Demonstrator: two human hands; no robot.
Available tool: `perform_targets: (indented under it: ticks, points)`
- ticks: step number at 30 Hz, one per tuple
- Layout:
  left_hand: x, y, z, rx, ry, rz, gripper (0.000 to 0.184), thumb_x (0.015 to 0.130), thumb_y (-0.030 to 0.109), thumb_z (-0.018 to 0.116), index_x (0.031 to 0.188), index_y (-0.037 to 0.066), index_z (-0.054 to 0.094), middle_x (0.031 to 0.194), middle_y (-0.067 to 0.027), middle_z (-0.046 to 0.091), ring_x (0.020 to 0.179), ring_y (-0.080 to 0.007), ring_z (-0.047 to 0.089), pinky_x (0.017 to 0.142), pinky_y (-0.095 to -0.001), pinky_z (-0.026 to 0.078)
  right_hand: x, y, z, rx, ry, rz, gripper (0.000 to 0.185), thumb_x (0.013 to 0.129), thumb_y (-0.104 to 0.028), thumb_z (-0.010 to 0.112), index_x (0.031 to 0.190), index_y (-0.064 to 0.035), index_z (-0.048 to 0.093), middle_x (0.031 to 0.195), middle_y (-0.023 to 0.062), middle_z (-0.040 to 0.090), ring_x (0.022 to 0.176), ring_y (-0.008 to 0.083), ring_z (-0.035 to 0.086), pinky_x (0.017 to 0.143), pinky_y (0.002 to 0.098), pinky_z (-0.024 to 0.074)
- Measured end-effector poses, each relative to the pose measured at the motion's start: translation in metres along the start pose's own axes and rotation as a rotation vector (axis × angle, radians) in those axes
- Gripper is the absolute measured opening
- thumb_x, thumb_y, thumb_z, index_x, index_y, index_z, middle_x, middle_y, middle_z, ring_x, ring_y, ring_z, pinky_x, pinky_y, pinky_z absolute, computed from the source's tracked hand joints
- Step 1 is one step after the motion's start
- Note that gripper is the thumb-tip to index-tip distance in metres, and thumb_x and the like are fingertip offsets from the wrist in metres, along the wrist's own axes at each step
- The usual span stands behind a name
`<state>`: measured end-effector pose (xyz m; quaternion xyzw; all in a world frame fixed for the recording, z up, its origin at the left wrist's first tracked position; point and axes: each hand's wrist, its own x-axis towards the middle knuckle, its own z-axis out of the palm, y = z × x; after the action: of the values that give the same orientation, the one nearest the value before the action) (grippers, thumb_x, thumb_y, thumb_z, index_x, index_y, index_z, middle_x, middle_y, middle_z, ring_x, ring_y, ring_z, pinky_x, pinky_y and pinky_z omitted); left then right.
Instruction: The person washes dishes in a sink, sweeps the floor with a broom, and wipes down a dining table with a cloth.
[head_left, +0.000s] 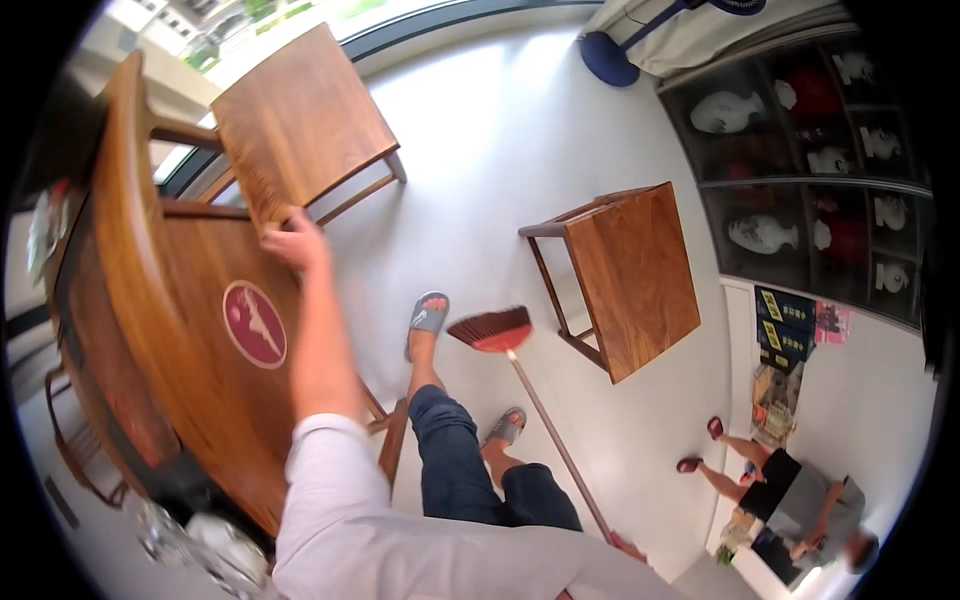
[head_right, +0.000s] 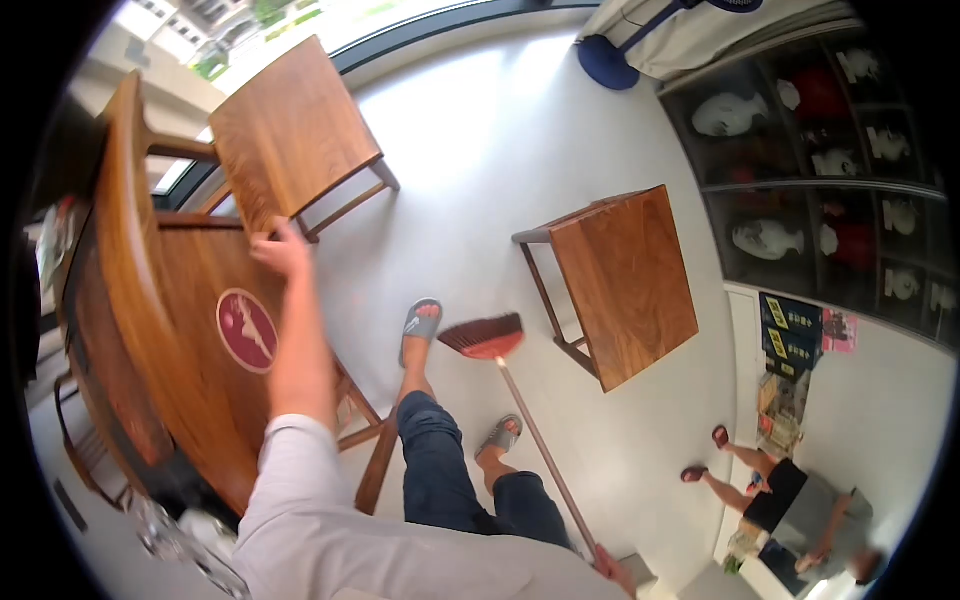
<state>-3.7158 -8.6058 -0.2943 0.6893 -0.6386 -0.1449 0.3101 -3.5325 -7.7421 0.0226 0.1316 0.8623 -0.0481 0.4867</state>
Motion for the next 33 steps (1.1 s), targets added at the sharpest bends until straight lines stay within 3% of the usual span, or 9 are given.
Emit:
perform_targets:
  ticks: [1, 4, 5, 7, 10, 22, 26, 29, 33]
  points:
    - [0.068, -0.021, 0.025, 0.086, 0.077, 0.09, 0.076, 0.084, 0.059, 0.067, 0.122, -0.005, 0.053, 0.121, -0.0267, 0.053, 0.112, -0.0436, 0.054, 0.095, -0.0527, 0.046, -0.003, -0.033, -0.016, 0.022, -0.012, -0.038, 0.046, 0.098, -0.029, 0.061, 0.143, -0.0302, 0.053, 0.063, 0.009, 0.058, 0.058, 0.0148, 0.055, 0.061, 0.029, 0.0481]
    - [0.215, -0.064, 0.082, 0.187, -0.377, -0.129, 0.109, 0.074, 0.073, 0.072, 0.128, -0.02, 0.05, 0.136, -0.0309, 0.054, 0.122, -0.0443, 0.055, 0.106, -0.0445, 0.043, 0.003, -0.158, -0.051, 0.031, -0.041, -0.095, 0.043, 0.098, -0.028, 0.062, 0.141, -0.0294, 0.057, 0.062, 0.0075, 0.057, 0.057, 0.0128, 0.053, 0.06, 0.0274, 0.0474]
    - [0.24, -0.089, 0.099, -0.253, -0.789, -0.306, 0.105, 0.074, 0.066, 0.078, 0.136, -0.013, 0.047, 0.139, -0.0229, 0.055, 0.124, -0.0341, 0.056, 0.105, -0.0413, 0.045, 0.006, -0.206, -0.063, 0.022, -0.052, -0.105, 0.042, 0.098, -0.027, 0.061, 0.14, -0.0289, 0.058, 0.062, 0.0072, 0.057, 0.056, 0.0131, 0.052, 0.06, 0.0279, 0.0474]
    - [0.233, -0.093, 0.098, -0.5, -1.051, -0.311, 0.081, 0.085, 0.029, 0.081, 0.149, 0.005, 0.038, 0.142, -0.0126, 0.053, 0.127, -0.0265, 0.054, 0.102, -0.0393, 0.046, 0.016, -0.263, -0.083, 0.008, -0.074, -0.123, 0.042, 0.098, -0.025, 0.061, 0.14, -0.0279, 0.058, 0.066, 0.0096, 0.063, 0.056, 0.0167, 0.056, 0.06, 0.0307, 0.0501]
    - [0.198, -0.087, 0.075, -0.725, -0.982, -0.29, 0.085, 0.09, 0.001, 0.068, 0.158, 0.015, 0.02, 0.149, -0.0112, 0.045, 0.131, -0.0277, 0.05, 0.107, -0.0404, 0.044, 0.028, -0.283, -0.089, -0.026, -0.1, -0.118, 0.043, 0.099, -0.024, 0.061, 0.142, -0.027, 0.056, 0.078, 0.0074, 0.07, 0.062, 0.0148, 0.061, 0.066, 0.0281, 0.0523]
    - [-0.002, 0.047, 0.154, -1.021, -0.815, -0.357, 0.108, 0.084, 0.008, 0.078, 0.158, 0.013, -0.001, 0.154, -0.0138, 0.03, 0.136, -0.0282, 0.039, 0.112, -0.0408, 0.039, 0.037, -0.277, -0.101, -0.084, -0.106, -0.174, 0.042, 0.097, -0.026, 0.061, 0.138, -0.0299, 0.059, 0.07, 0.0126, 0.067, 0.056, 0.0259, 0.064, 0.058, 0.0371, 0.0515]
    - [-0.066, 0.091, 0.19, -0.915, -0.822, -0.207, 0.11, 0.077, 0.015, 0.083, 0.156, 0.005, 0.007, 0.149, -0.0169, 0.035, 0.132, -0.0286, 0.044, 0.109, -0.0396, 0.042, 0.031, -0.233, -0.079, -0.154, -0.087, -0.137, 0.047, 0.095, -0.021, 0.063, 0.141, -0.0236, 0.057, 0.069, 0.0143, 0.068, 0.053, 0.0244, 0.062, 0.057, 0.0327, 0.0504]
    - [-0.102, 0.136, 0.209, -1.033, -0.835, -0.157, 0.114, 0.076, 0.011, 0.082, 0.157, 0.006, 0.002, 0.154, -0.0179, 0.034, 0.138, -0.0299, 0.041, 0.115, -0.041, 0.036, 0.025, -0.298, -0.082, -0.014, -0.159, -0.136, 0.046, 0.104, -0.008, 0.044, 0.149, -0.0182, 0.048, 0.069, -0.0004, 0.052, 0.061, 0.008, 0.047, 0.057, 0.025, 0.0411]
    - [-0.106, 0.206, 0.213, -0.788, -1.02, -0.09, 0.104, 0.08, 0.015, 0.078, 0.158, 0.006, 0.009, 0.146, -0.0233, 0.047, 0.133, -0.0334, 0.051, 0.108, -0.0412, 0.043, 0.073, -0.344, -0.062, -0.233, 0.082, -0.466, 0.046, 0.096, -0.014, 0.06, 0.142, -0.0158, 0.056, 0.073, 0.0213, 0.066, 0.061, 0.0327, 0.066, 0.059, 0.037, 0.0515]
